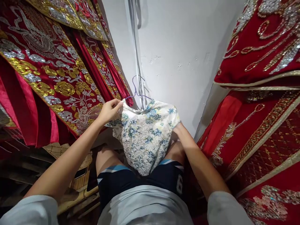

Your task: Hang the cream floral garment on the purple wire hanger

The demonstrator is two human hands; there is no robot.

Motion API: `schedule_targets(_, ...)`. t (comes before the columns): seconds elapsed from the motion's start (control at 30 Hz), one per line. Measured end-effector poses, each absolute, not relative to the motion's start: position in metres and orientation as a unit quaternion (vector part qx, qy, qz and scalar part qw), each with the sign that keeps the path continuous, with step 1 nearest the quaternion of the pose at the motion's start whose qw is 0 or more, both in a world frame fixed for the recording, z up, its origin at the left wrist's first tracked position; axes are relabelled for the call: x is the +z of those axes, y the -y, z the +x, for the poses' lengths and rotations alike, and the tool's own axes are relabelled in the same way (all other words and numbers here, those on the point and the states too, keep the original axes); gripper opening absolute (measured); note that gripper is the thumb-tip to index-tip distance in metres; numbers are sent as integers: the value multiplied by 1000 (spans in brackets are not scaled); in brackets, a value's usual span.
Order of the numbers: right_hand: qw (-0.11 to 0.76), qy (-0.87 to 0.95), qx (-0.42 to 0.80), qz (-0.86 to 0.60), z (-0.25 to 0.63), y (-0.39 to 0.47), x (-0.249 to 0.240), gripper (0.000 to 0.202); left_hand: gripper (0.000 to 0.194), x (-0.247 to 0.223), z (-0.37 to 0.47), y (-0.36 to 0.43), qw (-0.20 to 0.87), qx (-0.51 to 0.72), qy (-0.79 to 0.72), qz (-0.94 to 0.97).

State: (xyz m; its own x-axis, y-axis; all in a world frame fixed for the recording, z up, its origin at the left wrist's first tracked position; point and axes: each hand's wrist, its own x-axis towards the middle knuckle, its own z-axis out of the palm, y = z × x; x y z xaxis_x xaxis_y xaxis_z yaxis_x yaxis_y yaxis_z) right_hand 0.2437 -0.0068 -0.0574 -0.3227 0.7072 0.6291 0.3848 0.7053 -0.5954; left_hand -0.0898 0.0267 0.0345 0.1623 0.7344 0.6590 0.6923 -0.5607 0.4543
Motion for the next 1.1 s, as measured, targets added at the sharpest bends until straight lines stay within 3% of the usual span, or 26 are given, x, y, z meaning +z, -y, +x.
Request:
schedule_targets(0.2,653,567,391,-316,275,-1,-48,38,37,47,-79,-11,-17,449,-468,761)
schedule_targets(0.37,686,564,339,-310,260,-10,8,59,35,68,-73,-21,11,455,-476,752)
schedule_targets(0.47,634,625,316,-328,231,16,32,74,34,69,-78,-35,28,471,-495,730)
schedule_targets(0.57,518,727,379,-244,206,70,40,84,24,52,-85,-43,31,524,-473,707)
schedule_targets(0.67,254,856,436,-114,194,116,39,68,17,26,-82,-34,43,613,-418,669)
schedule_targets(0.73,208,873,425,-118,187,124,32,52,17,10,-72,-20,66,668,-380,636)
schedule_targets(0.83,381,826,356,-216,175,101,8,39,14,-1,-47,7,188,721,-281,605)
schedule_targets(0.93,543,729,256,-329,167,61,-22,40,16,3,-24,31,418,695,-139,568)
schedule_targets(1.0,548,708,275,-350,169,43,-39,38,24,9,-14,42,537,640,-81,543)
schedule_targets(1.1,516,686,394,-328,182,41,-55,38,36,14,-8,52,603,606,-49,516)
